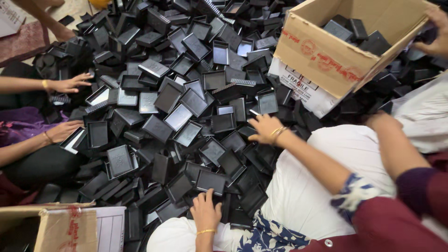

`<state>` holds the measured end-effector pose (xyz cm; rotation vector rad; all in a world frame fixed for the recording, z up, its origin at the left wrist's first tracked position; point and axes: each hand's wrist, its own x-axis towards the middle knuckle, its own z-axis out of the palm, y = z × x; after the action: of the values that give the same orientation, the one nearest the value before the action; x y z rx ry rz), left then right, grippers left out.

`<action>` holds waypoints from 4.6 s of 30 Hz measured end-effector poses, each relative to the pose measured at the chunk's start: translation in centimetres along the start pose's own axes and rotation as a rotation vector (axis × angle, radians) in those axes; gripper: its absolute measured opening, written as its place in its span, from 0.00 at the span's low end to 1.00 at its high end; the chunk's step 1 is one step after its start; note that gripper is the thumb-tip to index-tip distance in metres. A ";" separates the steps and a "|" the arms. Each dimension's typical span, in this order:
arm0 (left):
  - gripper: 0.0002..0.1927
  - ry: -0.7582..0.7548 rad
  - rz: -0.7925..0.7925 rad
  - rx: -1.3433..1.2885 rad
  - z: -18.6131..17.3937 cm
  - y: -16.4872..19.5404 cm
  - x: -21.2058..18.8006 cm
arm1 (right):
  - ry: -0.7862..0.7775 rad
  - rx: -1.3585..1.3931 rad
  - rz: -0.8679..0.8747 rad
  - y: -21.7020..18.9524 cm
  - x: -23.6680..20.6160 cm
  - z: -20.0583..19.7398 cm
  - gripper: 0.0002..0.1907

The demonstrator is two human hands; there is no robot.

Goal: The person sits on the floor among a large pile of black plastic boxes, picks up individual boxes, turns them over and stacks or pairs them, then tosses them into a nearby cardboard carton. Other workers around the pile perform the same sorting and boxing of the plastic boxes.

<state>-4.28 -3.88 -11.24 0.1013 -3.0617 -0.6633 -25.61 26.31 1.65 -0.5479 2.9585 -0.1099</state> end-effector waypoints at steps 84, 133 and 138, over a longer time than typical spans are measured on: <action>0.25 0.248 0.268 -0.942 -8.3 10.7 -1.7 | -0.273 1.924 -0.075 -12.3 -16.5 5.4 0.39; 0.34 0.411 0.834 -0.644 -2.9 5.4 -1.3 | 0.034 1.956 -0.033 -12.8 -16.7 -2.1 0.40; 0.35 -0.123 0.664 -1.284 4.8 0.7 0.9 | 0.143 1.372 -0.289 -9.9 -16.0 -1.5 0.21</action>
<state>-5.28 -1.32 -15.29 -0.8820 -1.8999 -2.2574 -7.51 22.96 5.88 -0.6668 2.0876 -1.9766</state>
